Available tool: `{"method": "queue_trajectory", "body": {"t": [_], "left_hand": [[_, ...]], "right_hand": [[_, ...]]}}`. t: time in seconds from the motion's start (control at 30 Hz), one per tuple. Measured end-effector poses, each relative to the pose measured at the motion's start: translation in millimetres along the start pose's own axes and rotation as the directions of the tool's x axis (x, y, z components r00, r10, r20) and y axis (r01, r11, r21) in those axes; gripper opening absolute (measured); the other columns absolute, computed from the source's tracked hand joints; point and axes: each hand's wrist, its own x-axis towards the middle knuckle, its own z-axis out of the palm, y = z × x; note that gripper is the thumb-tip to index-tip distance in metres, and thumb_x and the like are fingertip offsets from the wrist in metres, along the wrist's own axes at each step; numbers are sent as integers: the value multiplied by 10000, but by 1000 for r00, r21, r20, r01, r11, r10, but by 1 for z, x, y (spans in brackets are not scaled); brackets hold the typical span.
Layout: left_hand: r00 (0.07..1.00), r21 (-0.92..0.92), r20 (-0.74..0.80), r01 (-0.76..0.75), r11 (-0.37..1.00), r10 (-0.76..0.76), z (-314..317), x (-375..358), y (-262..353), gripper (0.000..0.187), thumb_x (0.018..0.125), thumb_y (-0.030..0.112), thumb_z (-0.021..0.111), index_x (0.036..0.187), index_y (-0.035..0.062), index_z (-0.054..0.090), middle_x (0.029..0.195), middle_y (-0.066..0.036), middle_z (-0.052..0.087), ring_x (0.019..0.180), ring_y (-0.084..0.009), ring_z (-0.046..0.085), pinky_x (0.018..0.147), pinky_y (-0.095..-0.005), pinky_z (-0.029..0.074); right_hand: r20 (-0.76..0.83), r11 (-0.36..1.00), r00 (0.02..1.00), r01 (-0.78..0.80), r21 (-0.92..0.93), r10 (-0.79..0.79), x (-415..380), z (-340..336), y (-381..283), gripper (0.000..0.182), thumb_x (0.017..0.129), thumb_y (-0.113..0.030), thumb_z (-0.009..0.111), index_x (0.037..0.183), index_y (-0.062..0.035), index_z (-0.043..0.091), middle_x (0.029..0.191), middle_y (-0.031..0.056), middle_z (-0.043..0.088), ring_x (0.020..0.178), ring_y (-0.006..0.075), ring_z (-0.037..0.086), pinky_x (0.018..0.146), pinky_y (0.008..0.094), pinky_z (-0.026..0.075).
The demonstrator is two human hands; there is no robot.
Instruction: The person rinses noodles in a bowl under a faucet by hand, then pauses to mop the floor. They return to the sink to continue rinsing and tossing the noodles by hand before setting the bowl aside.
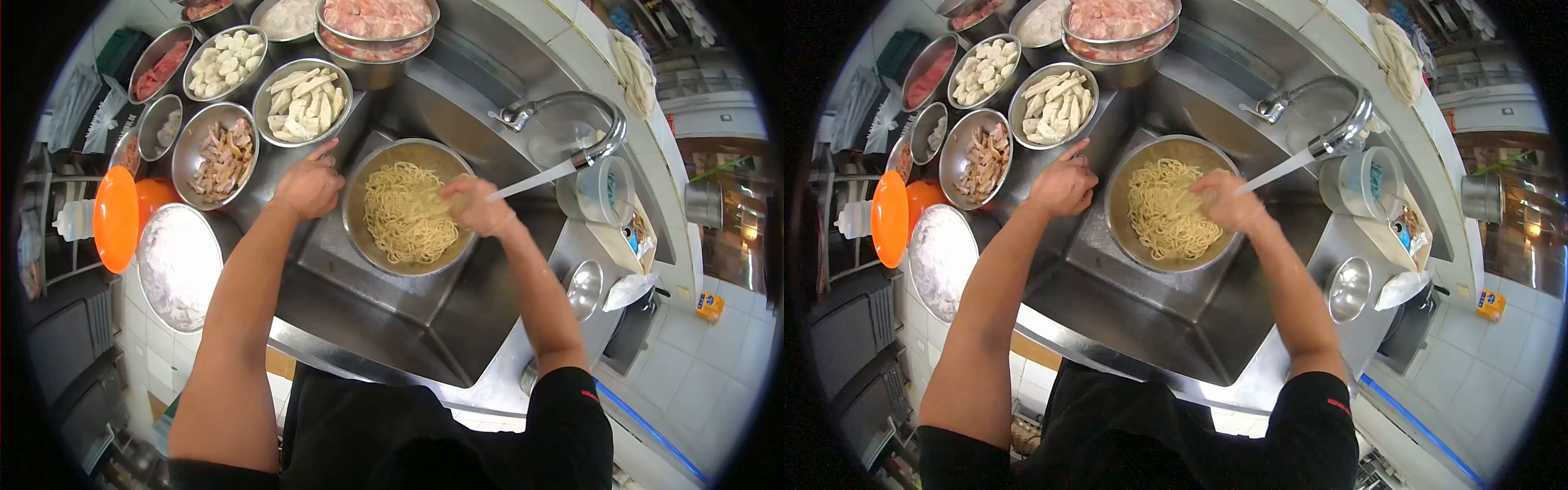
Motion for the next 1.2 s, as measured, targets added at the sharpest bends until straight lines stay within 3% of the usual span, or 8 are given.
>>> {"method": "queue_trajectory", "body": {"t": [0.17,0.3,0.4,0.5,0.73,0.83,0.9,1.2], "left_hand": [[1000,-25,0,-2,1000,2,-4,2,0,66,763,158,700,715,114,711,778,-85,745,965,-256,695,1340,-471,296],[999,-7,40,25,1000,-25,-8,2,2,52,766,148,709,728,112,714,788,-75,737,966,-252,692,1336,-478,301],[1000,-82,12,15,997,-14,-9,3,1,38,773,140,722,744,120,708,777,-66,723,977,-242,692,1332,-479,312],[997,-18,78,14,1000,-13,-12,5,2,25,776,138,723,763,124,706,781,-61,724,978,-236,690,1330,-478,318],[1000,-50,-1,12,999,-12,-10,4,2,51,747,113,724,797,111,733,783,-57,722,953,-251,690,1313,-477,363],[999,-94,-36,-3,996,-1,-9,3,0,50,730,110,727,779,104,733,780,-63,717,944,-258,688,1306,-479,376],[999,-117,-50,7,993,-13,-9,2,1,47,731,108,721,774,101,738,777,-70,717,944,-263,688,1310,-477,368],[998,-6,48,38,999,-38,-7,2,3,69,780,150,705,751,106,750,813,-79,754,1012,-248,688,1348,-462,285]], "right_hand": [[105,821,984,-60,-568,145,25,149,55,784,871,-191,733,1616,-232,492,1619,235,474,1432,438,542,1192,541,459],[129,741,989,28,-670,78,40,224,80,804,871,-198,717,1626,-252,449,1627,189,470,1456,463,508,1176,618,443],[220,807,937,-98,-582,272,88,229,93,554,858,-213,734,1406,-189,659,1338,130,732,1258,435,687,987,647,556],[145,864,979,-56,-501,147,126,258,142,330,796,-224,767,1095,-91,808,1045,157,804,1009,405,777,939,559,602],[103,858,958,-187,-478,267,145,217,136,402,797,-241,792,1150,-47,799,1175,222,779,1138,368,753,964,474,601],[242,948,926,-242,-205,289,138,184,120,554,756,-257,820,1248,-12,753,1180,262,763,1126,403,742,971,468,594],[298,993,954,13,-114,22,120,156,96,718,703,-263,848,1348,9,688,1236,290,737,1146,421,723,983,471,583],[232,977,969,131,-170,-89,57,50,51,839,744,-284,847,1477,27,582,1362,299,678,1297,416,649,1111,452,511]]}}
